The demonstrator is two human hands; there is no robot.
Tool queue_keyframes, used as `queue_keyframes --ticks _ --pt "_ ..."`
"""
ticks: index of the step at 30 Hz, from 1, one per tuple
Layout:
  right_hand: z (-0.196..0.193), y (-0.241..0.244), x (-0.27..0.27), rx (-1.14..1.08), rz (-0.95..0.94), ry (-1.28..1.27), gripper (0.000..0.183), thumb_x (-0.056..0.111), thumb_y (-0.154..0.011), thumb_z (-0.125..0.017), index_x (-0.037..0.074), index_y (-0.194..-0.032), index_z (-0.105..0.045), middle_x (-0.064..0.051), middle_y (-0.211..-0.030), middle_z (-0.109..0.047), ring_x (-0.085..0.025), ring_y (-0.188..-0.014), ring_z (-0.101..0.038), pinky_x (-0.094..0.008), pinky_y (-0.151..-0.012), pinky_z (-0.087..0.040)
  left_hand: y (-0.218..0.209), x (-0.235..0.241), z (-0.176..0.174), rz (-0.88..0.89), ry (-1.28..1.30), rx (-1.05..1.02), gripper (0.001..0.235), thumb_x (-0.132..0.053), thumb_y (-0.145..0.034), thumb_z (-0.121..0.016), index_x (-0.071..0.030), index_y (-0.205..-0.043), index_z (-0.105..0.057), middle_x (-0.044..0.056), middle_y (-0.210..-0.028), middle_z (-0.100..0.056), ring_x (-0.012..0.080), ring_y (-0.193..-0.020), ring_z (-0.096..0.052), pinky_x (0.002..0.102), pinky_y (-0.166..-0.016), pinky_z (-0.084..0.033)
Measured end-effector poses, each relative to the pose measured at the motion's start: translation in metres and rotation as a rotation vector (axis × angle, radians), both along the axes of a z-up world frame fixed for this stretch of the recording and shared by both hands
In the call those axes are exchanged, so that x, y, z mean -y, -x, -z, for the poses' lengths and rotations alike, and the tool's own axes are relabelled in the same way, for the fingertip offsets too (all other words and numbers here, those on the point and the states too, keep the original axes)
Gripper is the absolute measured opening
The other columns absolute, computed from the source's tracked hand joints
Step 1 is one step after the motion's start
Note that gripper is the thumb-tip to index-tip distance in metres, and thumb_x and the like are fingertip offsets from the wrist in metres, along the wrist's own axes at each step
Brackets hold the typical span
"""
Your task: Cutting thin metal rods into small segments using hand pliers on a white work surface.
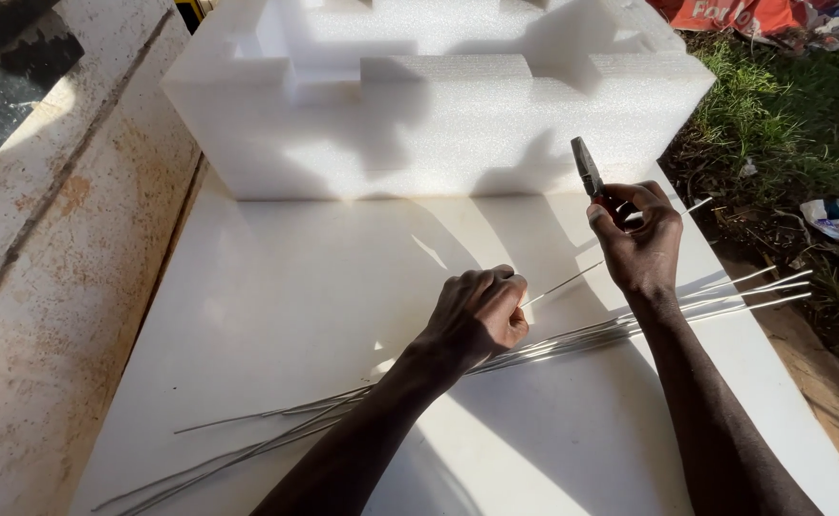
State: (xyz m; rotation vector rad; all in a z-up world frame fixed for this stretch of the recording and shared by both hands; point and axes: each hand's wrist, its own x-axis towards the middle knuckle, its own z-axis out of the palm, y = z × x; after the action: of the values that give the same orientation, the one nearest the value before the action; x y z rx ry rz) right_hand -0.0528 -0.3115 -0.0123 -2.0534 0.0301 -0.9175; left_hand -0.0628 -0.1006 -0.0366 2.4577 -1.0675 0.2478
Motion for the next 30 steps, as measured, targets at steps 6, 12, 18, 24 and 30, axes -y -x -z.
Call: queue_keyframes --ticks 6,12,18,24,30 --pt "-0.009 0.010 0.009 0.284 0.064 0.000 0.015 0.002 -0.091 -0.061 -0.002 -0.105 -0.064 -0.010 -0.099 -0.050 -0.017 -0.087 -0.051 -0.027 -0.070 -0.046 -0.019 -0.013 -0.004 -0.057 0.037 0.040 0.011 -0.007 -0.073 -0.057 -0.007 -0.072 -0.046 0.009 -0.064 -0.060 0.0304 -0.053 -0.051 0.040 -0.048 -0.041" --pt "0.012 0.000 0.024 0.251 0.055 -0.084 0.020 0.002 -0.091 -0.063 -0.007 -0.110 -0.063 -0.014 -0.096 -0.053 -0.022 -0.090 -0.055 -0.035 -0.071 -0.051 -0.010 -0.048 -0.048 -0.015 0.120 0.187 0.021 0.000 -0.081 -0.057 0.000 -0.096 -0.071 0.017 -0.061 -0.061 0.0360 -0.058 -0.069 0.045 -0.052 -0.058" --pt "0.012 0.003 -0.005 0.137 -0.007 -0.229 0.022 0.007 -0.093 -0.059 -0.007 -0.109 -0.062 -0.015 -0.091 -0.058 -0.020 -0.086 -0.055 -0.033 -0.069 -0.051 0.003 -0.083 -0.073 -0.020 0.073 0.185 0.021 0.001 -0.082 -0.060 0.001 -0.099 -0.072 0.013 -0.058 -0.061 0.0302 -0.053 -0.068 0.041 -0.049 -0.058" --pt "0.023 -0.003 -0.015 -0.008 -0.166 -0.493 0.029 0.022 -0.093 -0.051 0.000 -0.109 -0.060 -0.010 -0.080 -0.055 -0.016 -0.072 -0.058 -0.031 -0.062 -0.051 0.036 -0.110 -0.081 -0.127 -0.027 -0.234 0.013 -0.003 -0.085 -0.059 0.001 -0.088 -0.071 0.006 -0.047 -0.049 0.0165 -0.042 -0.051 0.038 -0.048 -0.050" --pt "0.015 0.001 -0.027 -0.223 -0.362 -0.951 0.021 0.024 -0.094 -0.045 0.007 -0.105 -0.050 -0.010 -0.081 -0.058 -0.019 -0.070 -0.062 -0.031 -0.058 -0.052 0.068 -0.136 -0.104 -0.214 0.113 -0.517 0.011 -0.003 -0.084 -0.060 0.000 -0.079 -0.070 0.005 -0.042 -0.047 0.0145 -0.046 -0.047 0.032 -0.050 -0.047"
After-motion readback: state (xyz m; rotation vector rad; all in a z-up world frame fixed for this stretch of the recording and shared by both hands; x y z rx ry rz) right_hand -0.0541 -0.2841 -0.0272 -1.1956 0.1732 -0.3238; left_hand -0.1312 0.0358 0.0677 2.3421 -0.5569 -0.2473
